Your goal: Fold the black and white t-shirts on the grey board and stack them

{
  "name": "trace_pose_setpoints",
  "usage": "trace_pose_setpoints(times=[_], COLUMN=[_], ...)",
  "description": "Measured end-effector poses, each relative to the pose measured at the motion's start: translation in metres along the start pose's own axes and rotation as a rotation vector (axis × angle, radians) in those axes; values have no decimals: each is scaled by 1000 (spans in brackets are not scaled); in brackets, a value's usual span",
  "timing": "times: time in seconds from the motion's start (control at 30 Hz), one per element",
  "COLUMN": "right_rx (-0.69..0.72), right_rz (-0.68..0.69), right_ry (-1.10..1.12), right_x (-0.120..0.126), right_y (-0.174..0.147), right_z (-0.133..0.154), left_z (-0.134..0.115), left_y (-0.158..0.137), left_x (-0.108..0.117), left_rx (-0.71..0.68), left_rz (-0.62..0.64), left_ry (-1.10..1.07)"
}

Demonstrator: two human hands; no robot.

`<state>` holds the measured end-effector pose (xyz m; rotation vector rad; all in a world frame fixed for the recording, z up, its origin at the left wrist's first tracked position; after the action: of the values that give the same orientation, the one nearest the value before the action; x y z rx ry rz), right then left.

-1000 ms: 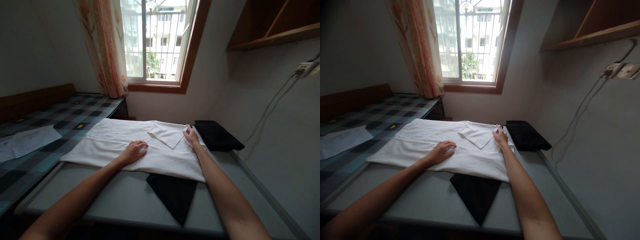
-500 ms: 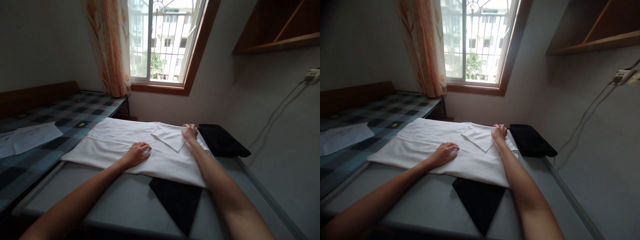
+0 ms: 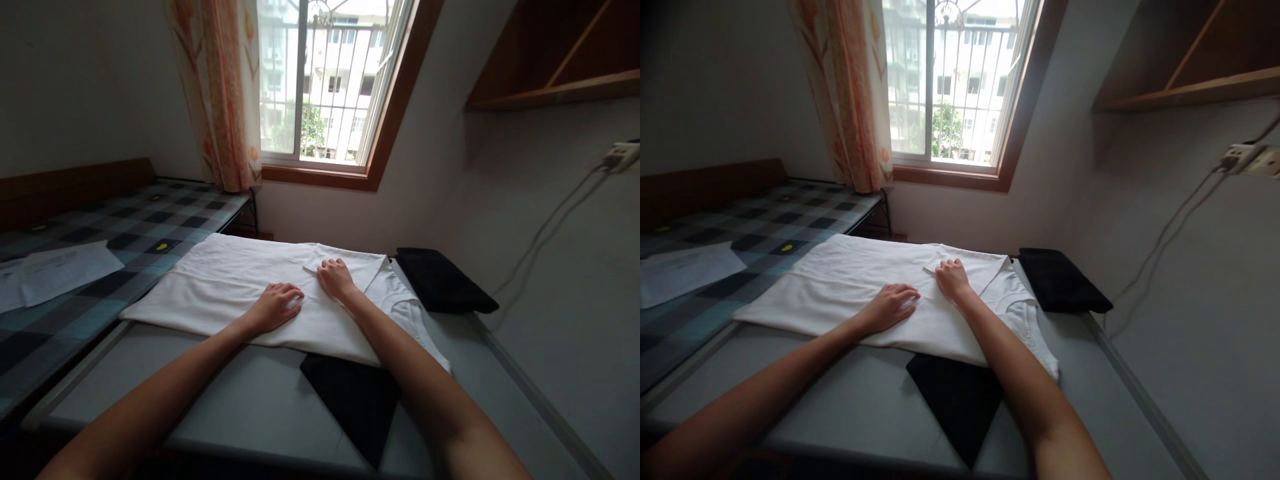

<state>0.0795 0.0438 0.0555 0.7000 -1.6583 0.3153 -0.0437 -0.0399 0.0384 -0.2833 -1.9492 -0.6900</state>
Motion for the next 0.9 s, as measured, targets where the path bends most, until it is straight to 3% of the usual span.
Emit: trace_pose_setpoints(times=[0.5,0.73,0.9], right_rx=[-5,-224,-185], right_rz=[-36,195,202], right_ry=[220,62,3], right_x=[-2,4,15], right_y=[-18,-40,-51], right_z=[-8,-26,-28], left_z=[0,1,1], left_y=[-1,0,0], left_x=[0,-1,-1], left_rx=[-1,-8,-10], left_rz=[-3,-5,-5], left_ry=[-2,-3,-3])
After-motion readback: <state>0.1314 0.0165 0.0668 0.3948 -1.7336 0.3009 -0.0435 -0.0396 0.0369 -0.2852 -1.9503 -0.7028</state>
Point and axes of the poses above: each hand's wrist, its own y-axis towards the middle knuckle, its own x-axis out of the back of the hand, z = x × y, the point moved 8 cm from there along y, towards the middle knuckle, and after that the axes turned 5 degrees about x, right-handed, at the moved point
